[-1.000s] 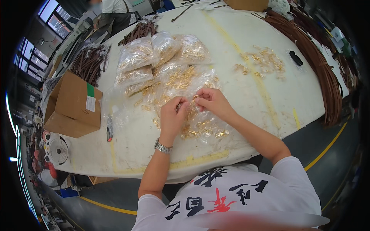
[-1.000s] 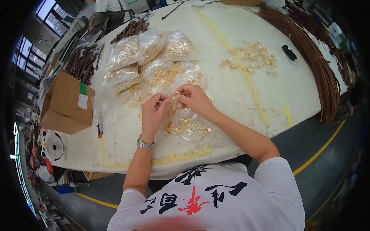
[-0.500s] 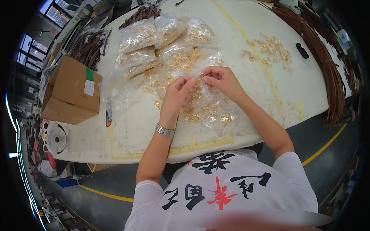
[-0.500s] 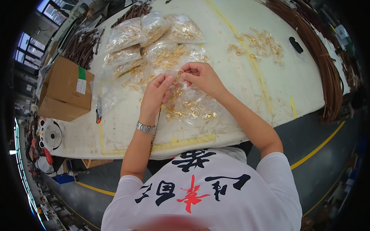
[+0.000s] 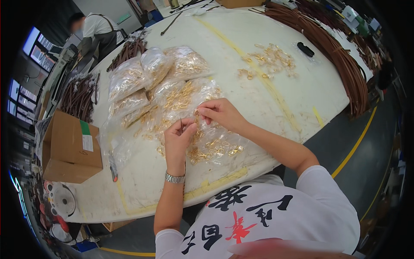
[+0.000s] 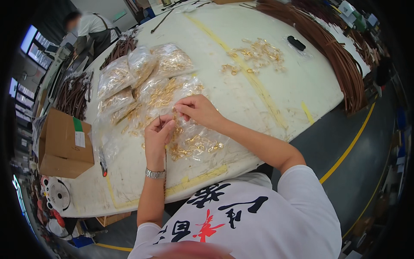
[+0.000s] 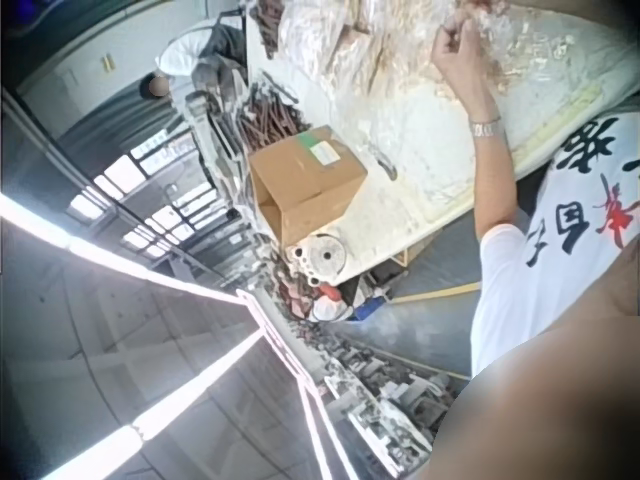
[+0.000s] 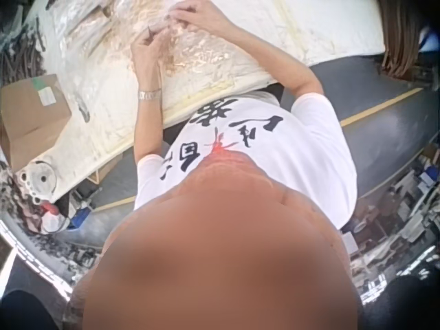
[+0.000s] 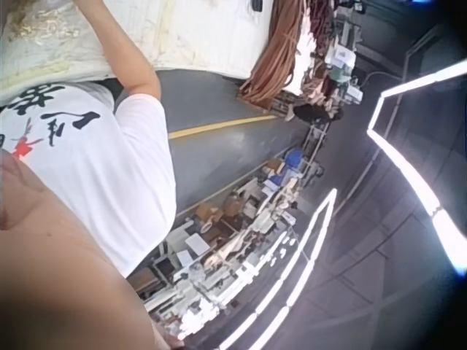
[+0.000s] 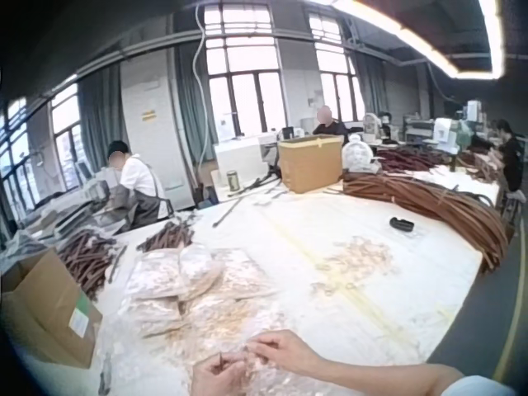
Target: Inspecting and manually assembling small gold-colored metal hardware rings at a workshop table.
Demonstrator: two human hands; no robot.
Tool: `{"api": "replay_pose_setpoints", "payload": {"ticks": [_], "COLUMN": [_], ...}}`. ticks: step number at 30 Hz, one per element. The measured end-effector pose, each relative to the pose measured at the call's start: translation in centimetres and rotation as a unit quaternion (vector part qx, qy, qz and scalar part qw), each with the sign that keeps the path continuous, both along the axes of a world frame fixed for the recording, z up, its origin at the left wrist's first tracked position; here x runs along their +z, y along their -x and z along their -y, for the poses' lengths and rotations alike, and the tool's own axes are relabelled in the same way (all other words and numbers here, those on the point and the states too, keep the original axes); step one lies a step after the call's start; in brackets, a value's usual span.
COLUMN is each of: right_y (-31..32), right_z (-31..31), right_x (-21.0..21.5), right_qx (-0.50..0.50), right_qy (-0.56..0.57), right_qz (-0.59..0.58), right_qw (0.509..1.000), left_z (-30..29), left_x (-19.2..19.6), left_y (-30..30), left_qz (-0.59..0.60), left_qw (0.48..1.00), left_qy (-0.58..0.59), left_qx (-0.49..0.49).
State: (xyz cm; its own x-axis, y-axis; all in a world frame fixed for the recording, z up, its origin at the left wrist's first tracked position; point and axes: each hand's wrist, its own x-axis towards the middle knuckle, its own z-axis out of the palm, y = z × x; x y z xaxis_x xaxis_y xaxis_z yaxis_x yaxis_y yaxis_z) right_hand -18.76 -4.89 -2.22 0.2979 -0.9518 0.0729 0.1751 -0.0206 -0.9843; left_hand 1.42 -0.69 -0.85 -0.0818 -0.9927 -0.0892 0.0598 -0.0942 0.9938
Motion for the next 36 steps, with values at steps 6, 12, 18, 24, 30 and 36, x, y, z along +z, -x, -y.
{"api": "replay_pose_setpoints", "payload": {"ticks": [6, 12, 18, 24, 30, 36], "right_y": [0.0, -0.4, 0.6, -0.3, 0.2, -0.2], "right_z": [0.1, -0.8, -0.6, -1.5, -1.2, 0.1], "right_x": [-0.4, 1.2, 1.4, 1.7, 1.6, 1.4], "right_qx": [-0.023, -0.038, -0.032, -0.084, -0.075, -0.034], "right_qy": [-0.002, 0.063, 0.003, 0.081, 0.116, -0.015], "right_qz": [-0.002, -0.067, -0.074, -0.147, -0.105, 0.014], "right_qw": [1.000, 0.995, 0.997, 0.982, 0.985, 0.999], "left_z": [0.1, 0.1, 0.3, -0.5, -0.9, -0.5], "left_x": [0.6, 0.0, -0.1, -0.1, 0.4, -0.1], "left_y": [1.3, -0.2, 0.5, 0.5, 1.3, 0.3], "left_qz": [-0.012, -0.058, -0.069, -0.051, -0.075, -0.109], "left_qw": [0.999, 0.996, 0.995, 0.995, 0.986, 0.989], "left_qy": [0.033, -0.050, -0.049, -0.050, -0.064, -0.025], "left_qx": [-0.001, -0.034, -0.052, -0.070, -0.133, -0.099]}}
